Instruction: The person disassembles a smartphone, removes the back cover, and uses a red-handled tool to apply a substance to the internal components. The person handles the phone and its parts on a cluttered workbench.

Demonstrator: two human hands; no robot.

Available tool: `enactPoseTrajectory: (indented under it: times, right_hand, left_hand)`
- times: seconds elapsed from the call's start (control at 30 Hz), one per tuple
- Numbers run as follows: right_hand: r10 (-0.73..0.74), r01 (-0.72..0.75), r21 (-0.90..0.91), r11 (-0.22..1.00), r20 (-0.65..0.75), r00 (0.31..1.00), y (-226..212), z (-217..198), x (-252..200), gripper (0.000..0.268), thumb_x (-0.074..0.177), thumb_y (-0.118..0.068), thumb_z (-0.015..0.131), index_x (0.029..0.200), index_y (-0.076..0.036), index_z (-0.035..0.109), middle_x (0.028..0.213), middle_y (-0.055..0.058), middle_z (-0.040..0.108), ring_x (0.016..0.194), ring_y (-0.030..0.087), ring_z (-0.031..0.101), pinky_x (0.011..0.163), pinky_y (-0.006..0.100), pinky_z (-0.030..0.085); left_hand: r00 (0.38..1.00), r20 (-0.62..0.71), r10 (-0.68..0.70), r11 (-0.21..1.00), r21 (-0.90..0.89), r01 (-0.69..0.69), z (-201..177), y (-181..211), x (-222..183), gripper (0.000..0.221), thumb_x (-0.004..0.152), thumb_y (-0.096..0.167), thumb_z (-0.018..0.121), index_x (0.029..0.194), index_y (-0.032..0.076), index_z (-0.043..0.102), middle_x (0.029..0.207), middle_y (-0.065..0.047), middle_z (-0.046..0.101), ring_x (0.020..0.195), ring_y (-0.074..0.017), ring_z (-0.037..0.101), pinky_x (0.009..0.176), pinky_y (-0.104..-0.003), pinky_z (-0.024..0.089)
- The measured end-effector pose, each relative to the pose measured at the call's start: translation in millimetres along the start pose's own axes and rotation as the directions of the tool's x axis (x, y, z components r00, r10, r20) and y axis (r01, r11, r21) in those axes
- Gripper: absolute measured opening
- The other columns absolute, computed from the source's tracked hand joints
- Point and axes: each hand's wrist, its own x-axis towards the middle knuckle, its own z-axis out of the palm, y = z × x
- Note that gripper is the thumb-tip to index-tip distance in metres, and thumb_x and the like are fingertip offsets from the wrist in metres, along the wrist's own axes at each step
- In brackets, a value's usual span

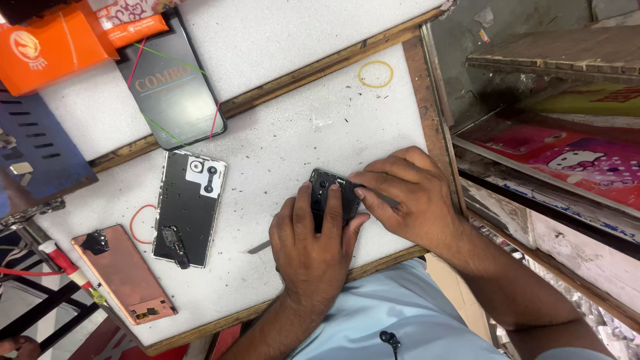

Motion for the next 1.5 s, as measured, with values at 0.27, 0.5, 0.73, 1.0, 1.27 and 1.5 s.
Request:
enactPoseTrajectory:
  times: [0.27,0.5,0.73,1.0,1.27,1.5]
  right_hand:
    - [-0.043,0.044,-0.016,0.999,0.035,0.998,1.5,-0.4,0.5,0.027,0.082,-0.018,0.085,0.108,-0.02,0.079,0.106,-0.004,0.071,0.099,0.019,0.058,0.087,0.034,0.05]
    - [-0.046,0.047,-0.027,0.999,0.049,0.998,1.4,0.7,0.7,0.028,0.083,-0.019,0.086,0.11,-0.019,0.079,0.107,-0.005,0.07,0.099,0.018,0.058,0.09,0.034,0.048]
    - [-0.033,0.036,-0.033,0.999,0.071,0.997,-3.8,-1.1,5.4,0.026,0.084,-0.02,0.086,0.11,-0.019,0.08,0.107,-0.005,0.069,0.1,0.017,0.057,0.089,0.033,0.047]
    - [0.023,-0.017,-0.037,0.999,0.154,0.988,-11.9,-5.0,11.1,0.029,0.083,-0.021,0.083,0.111,-0.025,0.079,0.107,-0.006,0.068,0.101,0.017,0.055,0.09,0.034,0.046]
    - [0.078,-0.081,0.001,0.997,0.251,0.965,-5.1,-12.5,11.7,0.03,0.087,-0.01,0.077,0.113,-0.025,0.079,0.111,-0.004,0.069,0.098,0.016,0.055,0.087,0.03,0.05]
    - [0.054,-0.068,0.052,0.996,0.239,0.97,0.6,-14.1,10.7,0.031,0.088,-0.005,0.074,0.115,-0.021,0.078,0.11,-0.002,0.072,0.096,0.017,0.057,0.085,0.03,0.052]
  left_hand:
    - [0.999,0.051,-0.003,0.999,0.032,0.001,2.9,1.9,-0.9,0.058,0.092,0.05,0.075,0.128,0.005,0.066,0.127,-0.027,0.055,0.116,-0.0379,0.056,0.088,-0.054,0.05]
    - [0.999,0.041,0.026,0.999,-0.04,-0.025,6.9,0.1,-0.1,0.053,0.097,0.04,0.076,0.13,0.0,0.065,0.136,-0.031,0.052,0.121,-0.0394,0.055,0.096,-0.053,0.051]
    - [0.993,0.09,0.073,0.987,-0.149,-0.059,-3.4,-7.0,8.2,0.053,0.094,0.034,0.075,0.13,-0.004,0.064,0.136,-0.032,0.053,0.118,-0.0417,0.056,0.095,-0.053,0.052]
    - [0.951,0.271,0.145,0.944,-0.327,-0.051,-25.5,-48.8,20.7,0.039,0.092,0.018,0.077,0.128,0.003,0.07,0.141,-0.017,0.055,0.122,-0.0329,0.06,0.102,-0.042,0.055]
    - [0.973,0.213,0.089,0.987,-0.149,-0.058,-21.2,-12.5,21.4,0.059,0.085,0.036,0.084,0.127,-0.001,0.065,0.134,-0.028,0.051,0.113,-0.0413,0.057,0.091,-0.051,0.052]
    - [0.974,0.105,0.201,0.97,-0.16,-0.183,-21.3,-13.3,21.1,0.051,0.093,0.03,0.08,0.128,-0.003,0.065,0.133,-0.028,0.056,0.115,-0.0426,0.057,0.093,-0.049,0.055]
